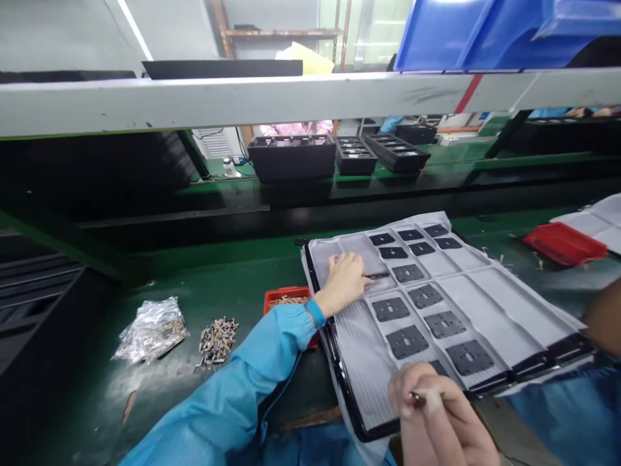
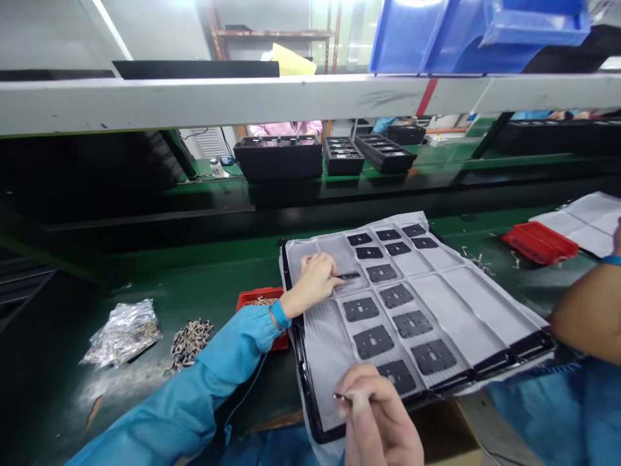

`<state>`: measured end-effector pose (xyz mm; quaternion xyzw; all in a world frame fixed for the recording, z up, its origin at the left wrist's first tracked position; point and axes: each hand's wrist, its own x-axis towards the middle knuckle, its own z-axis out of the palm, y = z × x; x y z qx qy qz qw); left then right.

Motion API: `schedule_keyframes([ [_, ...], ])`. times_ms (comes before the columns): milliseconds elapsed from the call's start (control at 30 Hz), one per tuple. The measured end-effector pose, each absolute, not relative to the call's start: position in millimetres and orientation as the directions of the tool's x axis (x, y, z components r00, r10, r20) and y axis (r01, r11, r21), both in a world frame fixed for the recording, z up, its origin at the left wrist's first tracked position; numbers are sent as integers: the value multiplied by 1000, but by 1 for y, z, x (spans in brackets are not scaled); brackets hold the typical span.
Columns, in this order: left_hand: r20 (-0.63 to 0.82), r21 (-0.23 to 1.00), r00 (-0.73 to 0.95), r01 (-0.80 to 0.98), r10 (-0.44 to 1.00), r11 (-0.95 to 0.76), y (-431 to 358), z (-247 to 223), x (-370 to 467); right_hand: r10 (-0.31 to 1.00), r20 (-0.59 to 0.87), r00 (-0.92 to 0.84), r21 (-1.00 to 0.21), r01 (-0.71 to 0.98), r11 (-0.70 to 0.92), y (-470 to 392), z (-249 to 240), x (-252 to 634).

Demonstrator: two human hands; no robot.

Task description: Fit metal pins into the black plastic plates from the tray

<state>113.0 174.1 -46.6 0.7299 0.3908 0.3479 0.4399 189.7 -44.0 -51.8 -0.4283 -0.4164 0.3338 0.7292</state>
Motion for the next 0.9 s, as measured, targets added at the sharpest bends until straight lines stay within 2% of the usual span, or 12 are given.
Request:
schedule_keyframes([
  [67,138,943,462,209,876,-259,149,-30,80,794,354,495,-914,5,405,-43,-49,183],
  [133,99,970,458,153,883,-189,113,-11,43,758,367,540,-929,171,328,-40,-45,173],
  [200,36,986,404,134,914,-98,73,2,9,805,361,470,-928,269,259,-34,-43,163],
  [267,-31,990,329,137,944,-16,38,6,-17,881,348,320,-927,256,273,-26,-44,155],
  [333,-71,988,245,148,967,35,15,2,-31,919,336,208,-937,172,304,-19,-47,147],
  [433,-108,981,132,175,985,84,1,-9,-42,951,276,142,-961,77,267,-12,-50,136],
  [567,-162,962,91,237,983,136,-4,-15,-51,974,223,43,-974,53,221,-10,-49,125],
  [900,-175,974,60,159,983,164,-7,-16,-61,983,184,8,-977,112,182,-4,-47,112],
])
